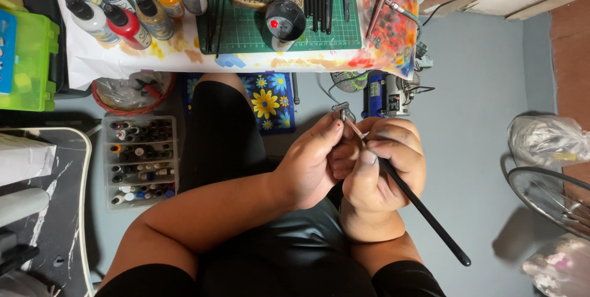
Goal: Painting a small miniature component with a fine-tipped brush at a dedicated hobbyist workstation.
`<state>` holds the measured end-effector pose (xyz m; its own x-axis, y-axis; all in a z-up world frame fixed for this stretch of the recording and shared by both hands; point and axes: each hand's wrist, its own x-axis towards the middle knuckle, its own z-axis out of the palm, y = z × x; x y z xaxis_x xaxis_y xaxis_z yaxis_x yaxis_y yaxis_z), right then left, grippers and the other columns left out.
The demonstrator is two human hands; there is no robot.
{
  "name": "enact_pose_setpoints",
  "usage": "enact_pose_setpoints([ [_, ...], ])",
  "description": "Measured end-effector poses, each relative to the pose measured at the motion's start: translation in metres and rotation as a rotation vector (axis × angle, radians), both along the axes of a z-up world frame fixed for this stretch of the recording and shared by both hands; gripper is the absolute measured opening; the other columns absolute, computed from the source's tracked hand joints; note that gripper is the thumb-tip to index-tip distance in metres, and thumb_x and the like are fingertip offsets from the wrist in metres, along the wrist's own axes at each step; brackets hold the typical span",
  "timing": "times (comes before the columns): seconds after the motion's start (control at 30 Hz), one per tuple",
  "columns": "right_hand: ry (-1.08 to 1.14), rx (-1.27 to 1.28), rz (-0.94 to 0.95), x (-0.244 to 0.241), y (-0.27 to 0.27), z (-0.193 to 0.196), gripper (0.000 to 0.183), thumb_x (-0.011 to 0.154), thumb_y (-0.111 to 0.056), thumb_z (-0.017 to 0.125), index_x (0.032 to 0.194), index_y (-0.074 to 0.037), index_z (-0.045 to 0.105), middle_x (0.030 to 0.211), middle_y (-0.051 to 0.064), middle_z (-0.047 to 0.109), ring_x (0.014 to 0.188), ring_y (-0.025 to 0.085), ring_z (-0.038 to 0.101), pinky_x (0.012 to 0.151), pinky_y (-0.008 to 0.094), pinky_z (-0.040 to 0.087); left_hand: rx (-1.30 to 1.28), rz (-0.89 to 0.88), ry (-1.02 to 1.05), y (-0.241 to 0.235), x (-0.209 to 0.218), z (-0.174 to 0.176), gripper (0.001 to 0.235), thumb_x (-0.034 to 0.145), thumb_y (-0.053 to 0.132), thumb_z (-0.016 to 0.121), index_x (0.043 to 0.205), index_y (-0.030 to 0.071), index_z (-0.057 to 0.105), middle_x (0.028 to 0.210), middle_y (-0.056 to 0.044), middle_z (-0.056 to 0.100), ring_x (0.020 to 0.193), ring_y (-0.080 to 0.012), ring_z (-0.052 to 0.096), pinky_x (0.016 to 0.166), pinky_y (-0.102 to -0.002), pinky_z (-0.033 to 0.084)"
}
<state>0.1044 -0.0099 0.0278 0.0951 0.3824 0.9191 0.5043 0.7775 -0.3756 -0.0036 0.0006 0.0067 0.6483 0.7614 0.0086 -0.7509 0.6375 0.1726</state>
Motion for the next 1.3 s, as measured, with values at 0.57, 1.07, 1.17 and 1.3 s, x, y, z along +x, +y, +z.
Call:
enact_pose_setpoints([
  [0.57, -0.051, -0.008, -0.030, -0.0036, 0.0006, 0.0048, 0.021, 0.096, -0.004, 0.068, 0.082, 0.007, 0.058, 0.068, 0.022, 0.052, 0.061, 0.032, 0.051, 0.053, 0.051, 0.060, 0.001, 0.005, 0.007, -0.0019, 0.0017, -0.0068, 0.020, 0.107, 0.024, 0.048, 0.104, 0.005, 0.052, 0.075, 0.003, 0.030, 0.065, -0.0068, 0.035, 0.053, -0.022, 0.034],
  [1.07, -0.067, -0.015, -0.034, -0.0043, 0.0001, 0.0060, 0.018, 0.096, -0.002, 0.066, 0.083, 0.007, 0.057, 0.067, 0.022, 0.052, 0.060, 0.032, 0.050, 0.052, 0.050, 0.060, 0.006, 0.004, 0.019, -0.0016, 0.0009, -0.0053, 0.022, 0.107, 0.026, 0.049, 0.104, 0.005, 0.051, 0.075, 0.004, 0.029, 0.065, -0.0066, 0.036, 0.054, -0.020, 0.035],
  [1.17, -0.056, -0.013, -0.034, -0.0054, 0.0003, 0.0051, 0.017, 0.096, -0.002, 0.066, 0.084, 0.007, 0.058, 0.068, 0.022, 0.052, 0.061, 0.032, 0.050, 0.052, 0.050, 0.060, -0.001, 0.006, 0.024, -0.0012, 0.0008, -0.0047, 0.022, 0.106, 0.026, 0.049, 0.103, 0.004, 0.052, 0.074, 0.003, 0.030, 0.064, -0.0070, 0.036, 0.053, -0.021, 0.036],
  [1.3, 0.004, -0.004, -0.018, -0.0033, 0.0004, -0.0006, 0.020, 0.094, -0.004, 0.069, 0.082, 0.006, 0.057, 0.066, 0.022, 0.051, 0.060, 0.032, 0.049, 0.052, 0.053, 0.060, -0.001, -0.006, 0.015, -0.0003, 0.0015, -0.0051, 0.020, 0.107, 0.026, 0.048, 0.101, 0.007, 0.051, 0.073, 0.004, 0.029, 0.064, -0.0077, 0.036, 0.052, -0.022, 0.033],
])
